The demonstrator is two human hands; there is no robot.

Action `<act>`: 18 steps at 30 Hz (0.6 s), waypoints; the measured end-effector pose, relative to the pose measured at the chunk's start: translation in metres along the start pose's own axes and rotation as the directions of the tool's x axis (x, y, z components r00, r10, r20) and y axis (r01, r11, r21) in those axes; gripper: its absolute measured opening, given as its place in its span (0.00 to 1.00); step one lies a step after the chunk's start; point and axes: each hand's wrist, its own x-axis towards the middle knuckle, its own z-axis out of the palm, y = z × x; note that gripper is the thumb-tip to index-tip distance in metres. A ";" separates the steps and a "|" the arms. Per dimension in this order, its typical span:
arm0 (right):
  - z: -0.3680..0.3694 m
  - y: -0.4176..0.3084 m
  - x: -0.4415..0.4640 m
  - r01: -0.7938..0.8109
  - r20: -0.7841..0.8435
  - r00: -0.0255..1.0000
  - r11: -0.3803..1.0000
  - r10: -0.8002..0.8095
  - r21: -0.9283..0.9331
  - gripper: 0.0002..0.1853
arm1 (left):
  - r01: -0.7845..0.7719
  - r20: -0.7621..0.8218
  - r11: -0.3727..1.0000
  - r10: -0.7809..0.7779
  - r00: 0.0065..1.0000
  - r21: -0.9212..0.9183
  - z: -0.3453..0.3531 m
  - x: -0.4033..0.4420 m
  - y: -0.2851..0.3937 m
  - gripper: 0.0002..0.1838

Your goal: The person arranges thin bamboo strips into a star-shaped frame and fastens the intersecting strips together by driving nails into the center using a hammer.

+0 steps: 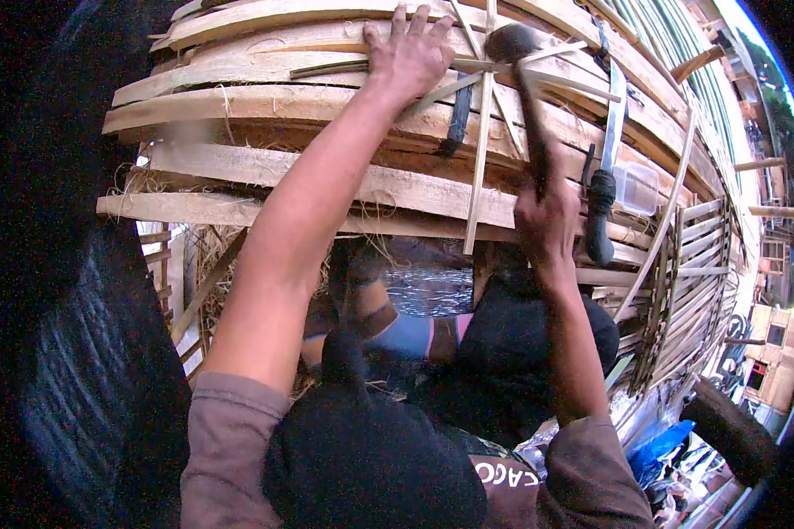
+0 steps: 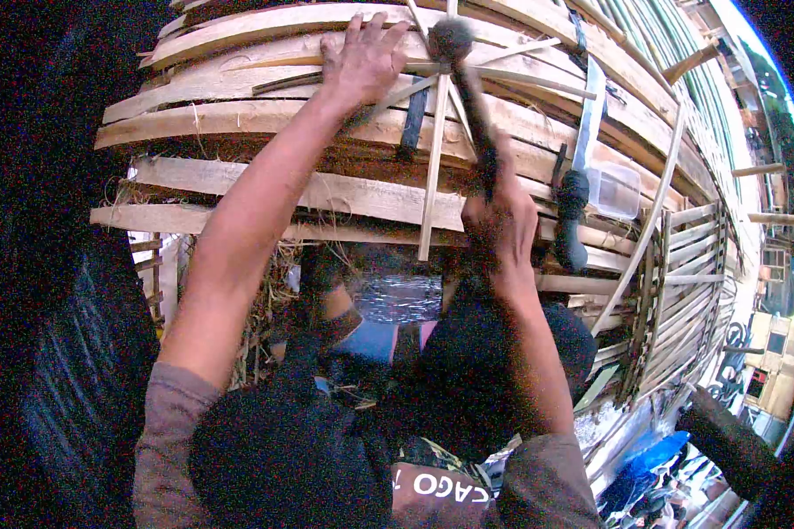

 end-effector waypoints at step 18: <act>-0.015 -0.019 0.004 -0.006 -0.096 0.995 0.997 0.013 0.079 0.29 | -0.001 -0.010 0.999 0.001 1.000 -0.037 -0.022 -0.004 0.005 0.30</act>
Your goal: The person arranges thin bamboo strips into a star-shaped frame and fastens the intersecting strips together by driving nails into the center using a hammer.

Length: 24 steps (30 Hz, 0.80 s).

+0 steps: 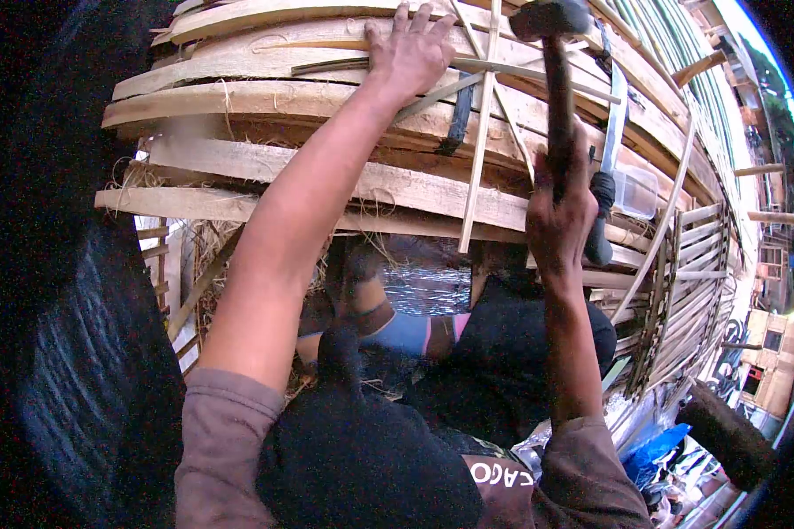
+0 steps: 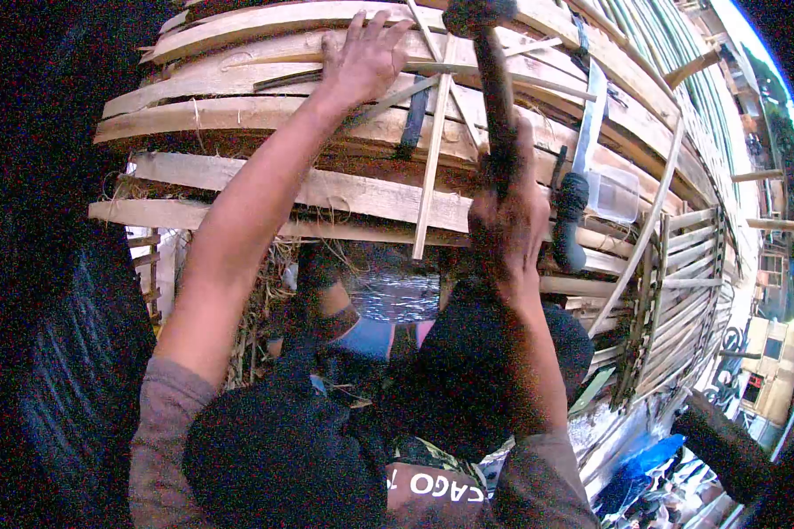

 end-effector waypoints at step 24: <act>0.015 0.014 -0.002 -0.067 0.211 0.971 0.974 0.113 -0.215 0.29 | 0.004 -0.005 1.000 -0.004 1.000 -0.022 0.001 -0.007 0.004 0.26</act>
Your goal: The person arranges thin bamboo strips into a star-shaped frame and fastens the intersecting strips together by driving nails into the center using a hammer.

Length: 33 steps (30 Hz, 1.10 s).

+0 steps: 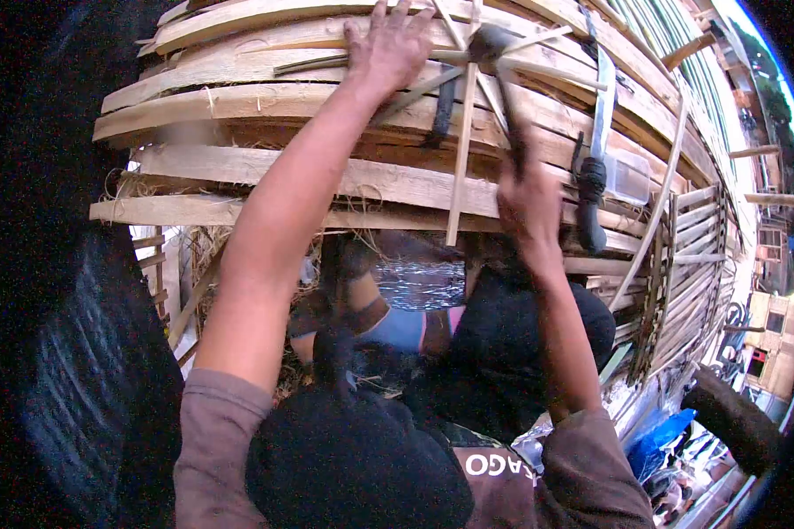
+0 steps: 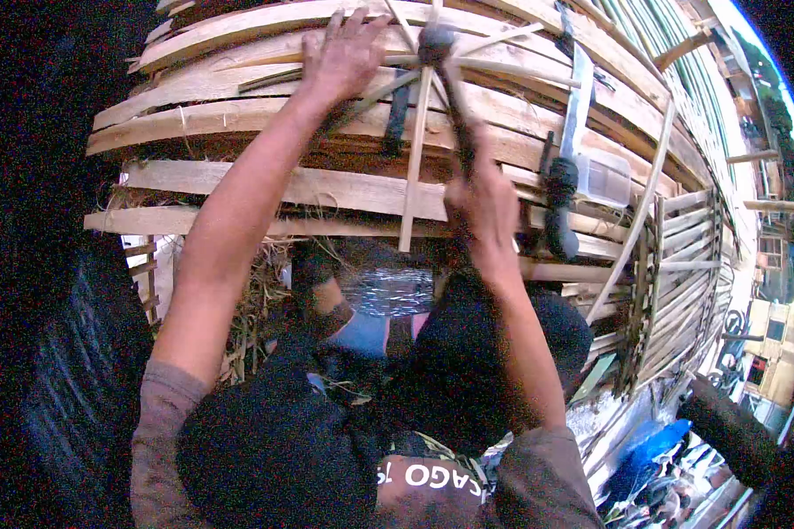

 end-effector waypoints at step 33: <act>-0.042 0.032 -0.154 -0.382 0.104 0.914 0.740 0.393 0.554 0.30 | 0.048 0.360 0.938 0.083 0.929 -0.342 -0.069 0.027 0.014 0.24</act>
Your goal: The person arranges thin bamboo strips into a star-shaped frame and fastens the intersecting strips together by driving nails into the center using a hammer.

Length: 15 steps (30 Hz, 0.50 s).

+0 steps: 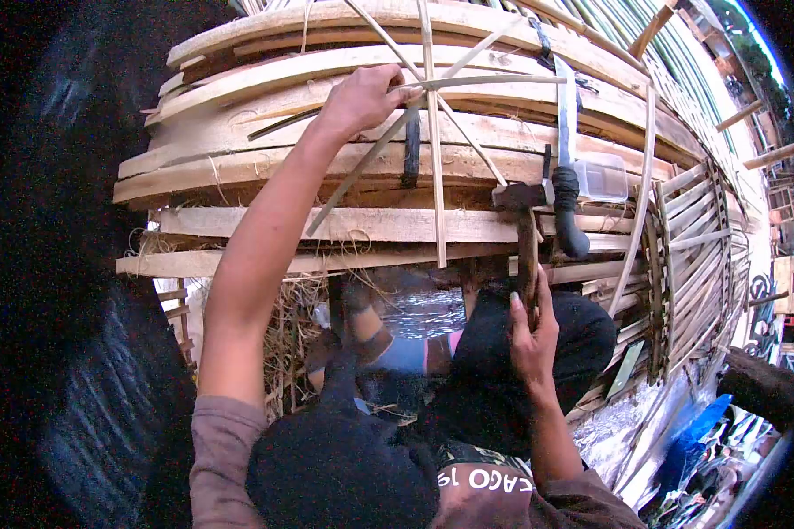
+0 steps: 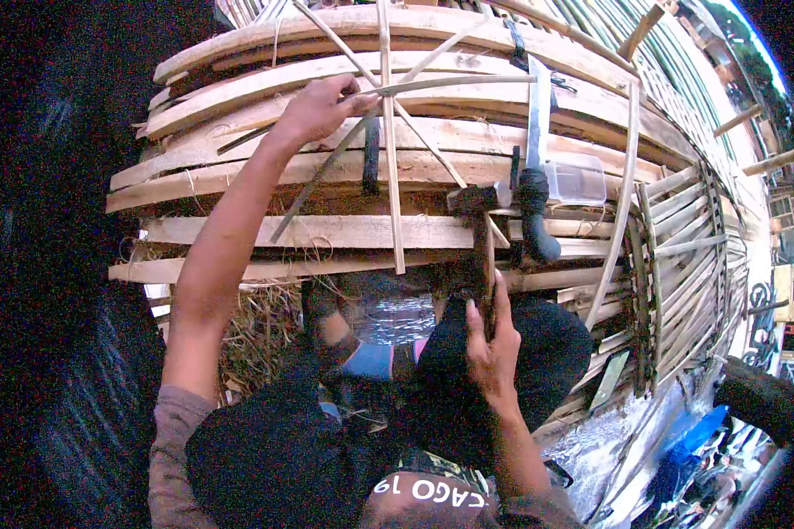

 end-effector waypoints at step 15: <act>-0.029 0.009 -0.035 0.141 -0.092 0.988 0.957 -0.122 0.252 0.30 | -0.078 -0.537 0.949 0.239 0.809 0.304 -0.199 -0.061 0.113 0.12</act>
